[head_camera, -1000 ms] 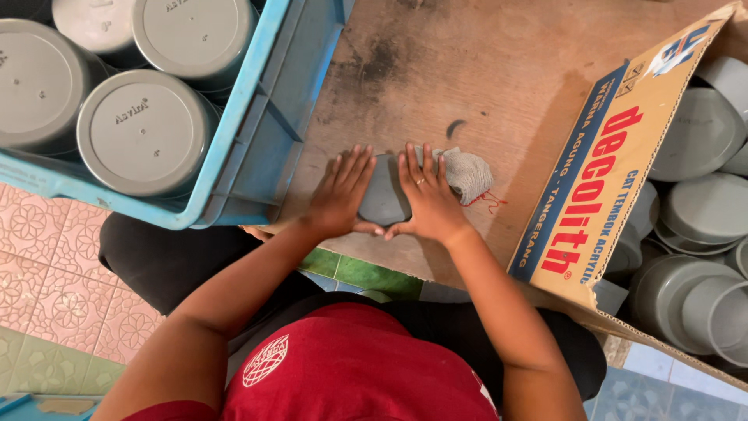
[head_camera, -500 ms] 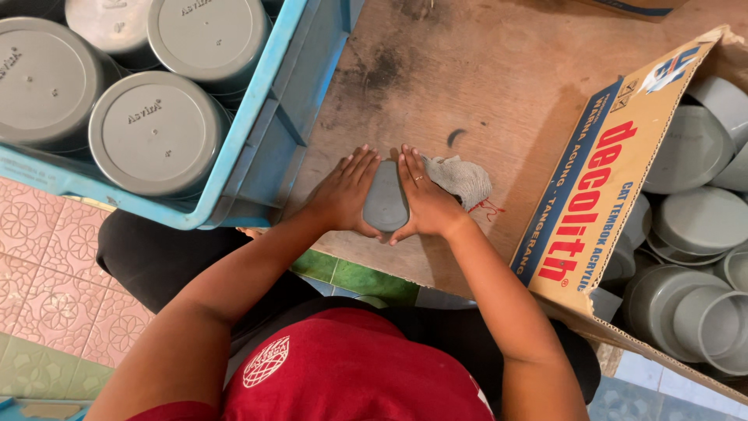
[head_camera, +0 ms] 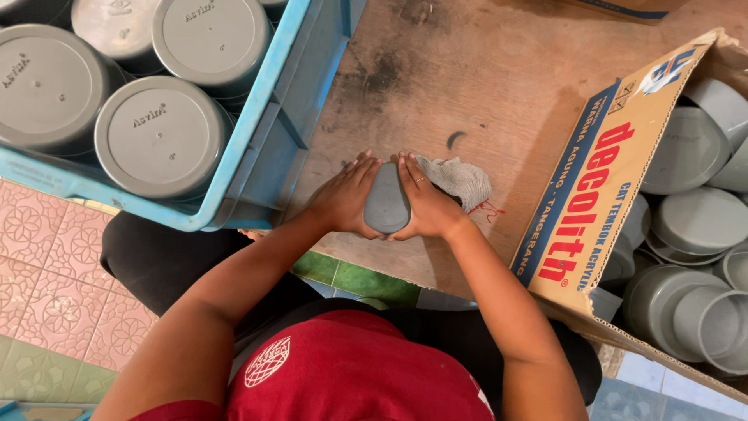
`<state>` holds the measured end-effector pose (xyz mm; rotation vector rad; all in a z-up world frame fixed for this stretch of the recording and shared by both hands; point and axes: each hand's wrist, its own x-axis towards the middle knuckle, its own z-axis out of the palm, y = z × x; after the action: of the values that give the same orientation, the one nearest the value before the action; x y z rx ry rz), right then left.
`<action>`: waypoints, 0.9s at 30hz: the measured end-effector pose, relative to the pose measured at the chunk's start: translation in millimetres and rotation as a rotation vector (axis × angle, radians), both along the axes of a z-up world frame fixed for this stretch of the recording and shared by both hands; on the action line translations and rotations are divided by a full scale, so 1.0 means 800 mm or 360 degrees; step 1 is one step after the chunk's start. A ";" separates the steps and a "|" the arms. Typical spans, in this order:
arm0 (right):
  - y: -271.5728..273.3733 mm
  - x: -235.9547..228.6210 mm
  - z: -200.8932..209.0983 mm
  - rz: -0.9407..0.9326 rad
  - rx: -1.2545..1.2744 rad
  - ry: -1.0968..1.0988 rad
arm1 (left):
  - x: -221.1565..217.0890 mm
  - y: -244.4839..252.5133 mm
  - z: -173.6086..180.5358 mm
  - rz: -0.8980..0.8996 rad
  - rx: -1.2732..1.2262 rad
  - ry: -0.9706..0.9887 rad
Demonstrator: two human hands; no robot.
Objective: The person takes grey circular hardware items from a blue crate and wipes them with a cloth by hand before placing them into a cardboard box.
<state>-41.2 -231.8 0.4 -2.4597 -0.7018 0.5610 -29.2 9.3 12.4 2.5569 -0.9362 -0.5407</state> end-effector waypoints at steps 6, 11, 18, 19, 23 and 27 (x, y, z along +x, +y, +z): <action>0.000 0.003 0.006 0.0004 -0.0044 -0.0047 | 0.008 0.001 0.007 -0.0021 0.0020 -0.0046; -0.004 0.005 0.038 0.0049 0.0020 -0.0198 | 0.004 0.000 0.044 0.0004 -0.0055 -0.0163; -0.024 0.016 0.146 0.0293 -0.0082 -0.0756 | -0.006 -0.007 0.161 0.0078 -0.0200 -0.0462; -0.022 0.019 0.162 0.0309 -0.0074 -0.0762 | -0.004 -0.005 0.176 0.0095 -0.0193 -0.0468; -0.005 0.031 0.226 0.0319 0.0020 -0.0900 | 0.000 0.012 0.229 0.0088 -0.0059 -0.0805; 0.029 0.049 0.305 0.0395 0.0010 -0.0873 | 0.016 0.043 0.274 0.0088 -0.0205 -0.1015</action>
<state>-2.3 -208.9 244.7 -2.5503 -1.2286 -0.0475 -16.5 43.7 232.0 2.6584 -1.0412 0.3724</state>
